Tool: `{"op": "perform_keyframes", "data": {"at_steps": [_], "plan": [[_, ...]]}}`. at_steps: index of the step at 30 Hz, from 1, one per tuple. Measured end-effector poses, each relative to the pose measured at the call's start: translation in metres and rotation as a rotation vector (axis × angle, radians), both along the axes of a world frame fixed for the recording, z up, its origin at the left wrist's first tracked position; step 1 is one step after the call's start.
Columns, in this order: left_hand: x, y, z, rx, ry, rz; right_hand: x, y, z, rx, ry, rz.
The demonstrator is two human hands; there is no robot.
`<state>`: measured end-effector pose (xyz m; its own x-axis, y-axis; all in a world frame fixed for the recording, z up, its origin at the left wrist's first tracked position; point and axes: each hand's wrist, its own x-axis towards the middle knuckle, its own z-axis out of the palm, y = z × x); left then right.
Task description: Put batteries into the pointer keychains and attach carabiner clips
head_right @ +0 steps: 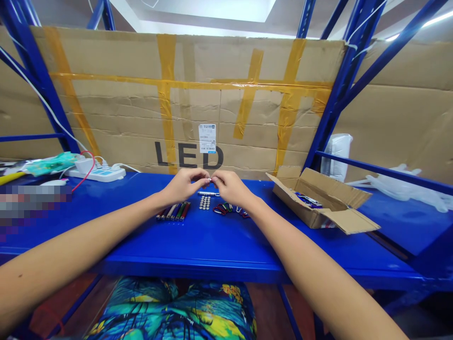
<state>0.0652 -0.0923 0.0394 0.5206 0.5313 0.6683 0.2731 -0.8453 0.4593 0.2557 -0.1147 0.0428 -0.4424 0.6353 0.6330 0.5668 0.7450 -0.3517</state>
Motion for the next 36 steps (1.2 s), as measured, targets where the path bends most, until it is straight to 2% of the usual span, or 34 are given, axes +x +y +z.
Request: {"op": "perform_keyframes", "data": {"at_steps": [5,10,14,21,30,36], "plan": [[-0.002,0.001,0.003,-0.001,0.025,0.014,0.002,0.003,-0.003,-0.071,0.130,0.077],[-0.003,0.002,0.002,-0.038,0.032,0.009,0.004,0.009,-0.007,-0.075,0.163,0.070],[-0.002,0.002,0.002,-0.052,0.026,-0.004,0.005,0.006,-0.003,-0.084,0.177,0.064],[-0.001,0.001,-0.001,0.035,0.042,0.012,0.004,0.002,0.003,-0.139,0.137,0.048],[-0.002,-0.001,0.001,0.122,0.122,0.032,0.005,0.003,0.005,-0.369,0.201,0.116],[-0.003,-0.004,0.006,0.016,0.106,0.033,0.007,0.005,0.008,-0.464,0.267,0.196]]}}
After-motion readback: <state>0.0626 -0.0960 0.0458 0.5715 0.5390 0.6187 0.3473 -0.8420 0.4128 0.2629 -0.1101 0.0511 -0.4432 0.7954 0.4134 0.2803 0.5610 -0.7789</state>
